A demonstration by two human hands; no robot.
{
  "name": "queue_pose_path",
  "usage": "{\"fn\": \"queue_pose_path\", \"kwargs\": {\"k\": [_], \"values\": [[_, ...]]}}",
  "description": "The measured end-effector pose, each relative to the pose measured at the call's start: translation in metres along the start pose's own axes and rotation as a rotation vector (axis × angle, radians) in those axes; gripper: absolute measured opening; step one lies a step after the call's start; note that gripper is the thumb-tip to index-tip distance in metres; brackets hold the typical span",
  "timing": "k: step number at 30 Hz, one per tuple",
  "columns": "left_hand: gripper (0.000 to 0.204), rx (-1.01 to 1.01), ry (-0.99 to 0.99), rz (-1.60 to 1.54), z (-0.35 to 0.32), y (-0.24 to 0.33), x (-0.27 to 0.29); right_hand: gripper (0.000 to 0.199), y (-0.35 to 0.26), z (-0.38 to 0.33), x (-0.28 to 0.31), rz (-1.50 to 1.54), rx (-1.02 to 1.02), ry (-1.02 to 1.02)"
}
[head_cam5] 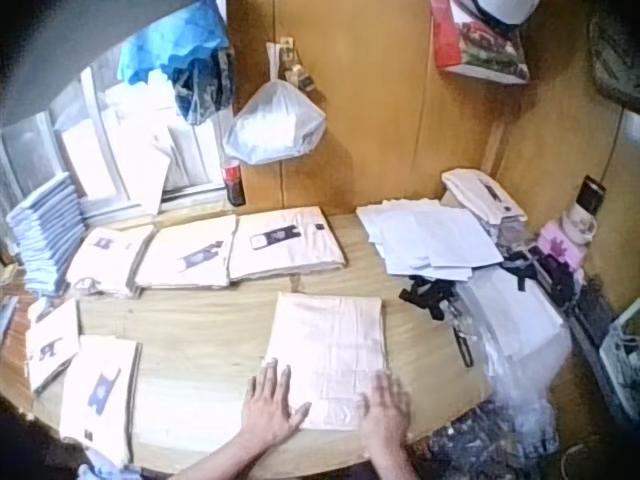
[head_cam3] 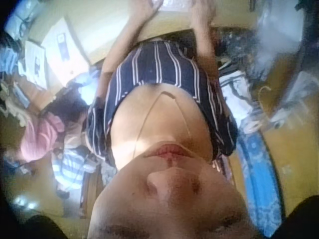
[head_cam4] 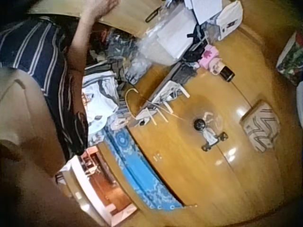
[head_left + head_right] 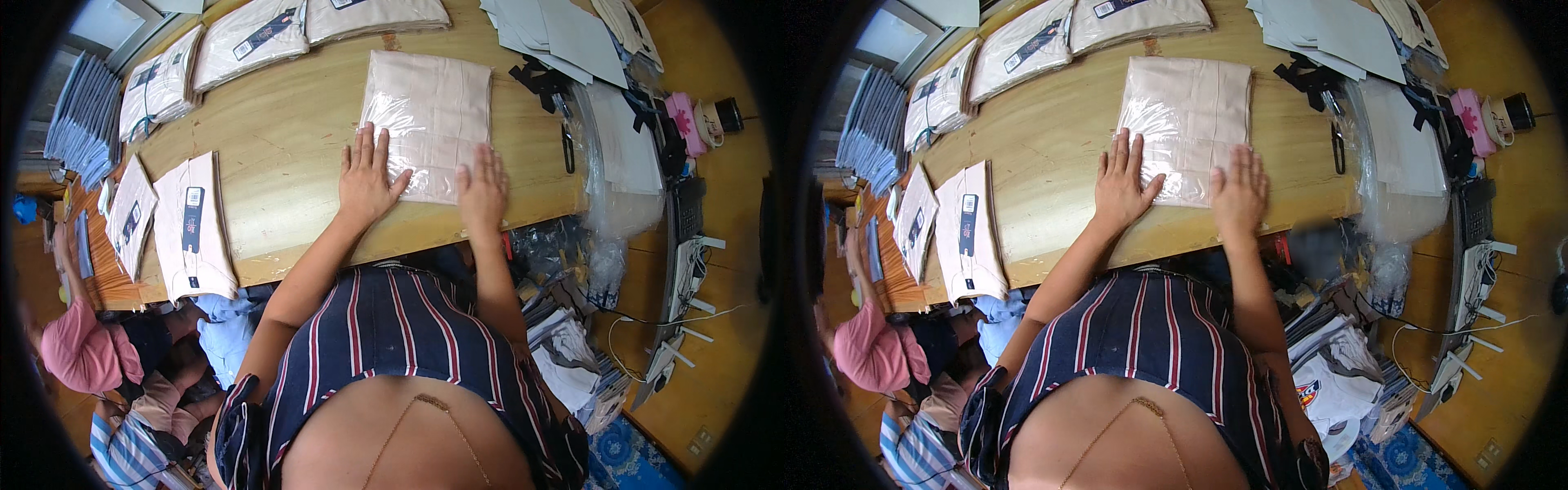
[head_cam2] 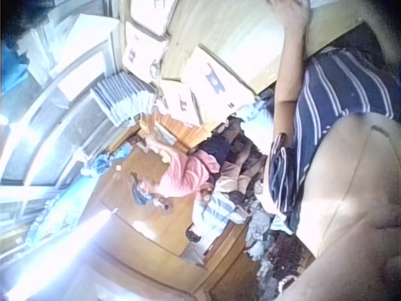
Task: The person places shirts into plastic bags, seals the bags by hand, and records information in a notebook.
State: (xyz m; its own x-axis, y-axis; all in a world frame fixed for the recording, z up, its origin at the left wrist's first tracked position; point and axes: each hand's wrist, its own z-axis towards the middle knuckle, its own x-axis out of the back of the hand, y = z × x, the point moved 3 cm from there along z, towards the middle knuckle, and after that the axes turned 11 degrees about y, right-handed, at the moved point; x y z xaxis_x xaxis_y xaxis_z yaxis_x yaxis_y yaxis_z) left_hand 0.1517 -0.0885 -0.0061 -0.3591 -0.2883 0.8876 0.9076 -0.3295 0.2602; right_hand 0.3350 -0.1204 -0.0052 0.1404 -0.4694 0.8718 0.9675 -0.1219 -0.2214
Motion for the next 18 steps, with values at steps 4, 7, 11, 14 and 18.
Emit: {"fn": "queue_pose_path", "kwargs": {"k": [4, 7, 11, 14, 18], "values": [[0.066, 0.148, 0.108, -0.022, -0.011, -0.004, 0.02, 0.042, 0.056, -0.001, 0.005, 0.188, -0.216, -0.059], [0.057, 0.262, 0.088, -0.224, -0.034, -0.018, 0.044, 0.051, 0.059, -0.018, 0.031, 0.629, -0.445, -0.283], [0.057, 0.241, 0.049, -0.307, -0.045, -0.021, 0.041, 0.074, 0.016, -0.032, 0.047, 0.444, -0.08, -0.186], [0.046, 0.205, 0.171, -0.371, -0.032, -0.025, 0.039, 0.068, 0.007, -0.034, 0.037, 0.309, -0.15, -0.058], [0.031, 0.164, 0.334, -0.399, -0.01, -0.027, 0.049, 0.054, 0.015, -0.025, 0.023, 0.213, -0.039, 0.096]]}}
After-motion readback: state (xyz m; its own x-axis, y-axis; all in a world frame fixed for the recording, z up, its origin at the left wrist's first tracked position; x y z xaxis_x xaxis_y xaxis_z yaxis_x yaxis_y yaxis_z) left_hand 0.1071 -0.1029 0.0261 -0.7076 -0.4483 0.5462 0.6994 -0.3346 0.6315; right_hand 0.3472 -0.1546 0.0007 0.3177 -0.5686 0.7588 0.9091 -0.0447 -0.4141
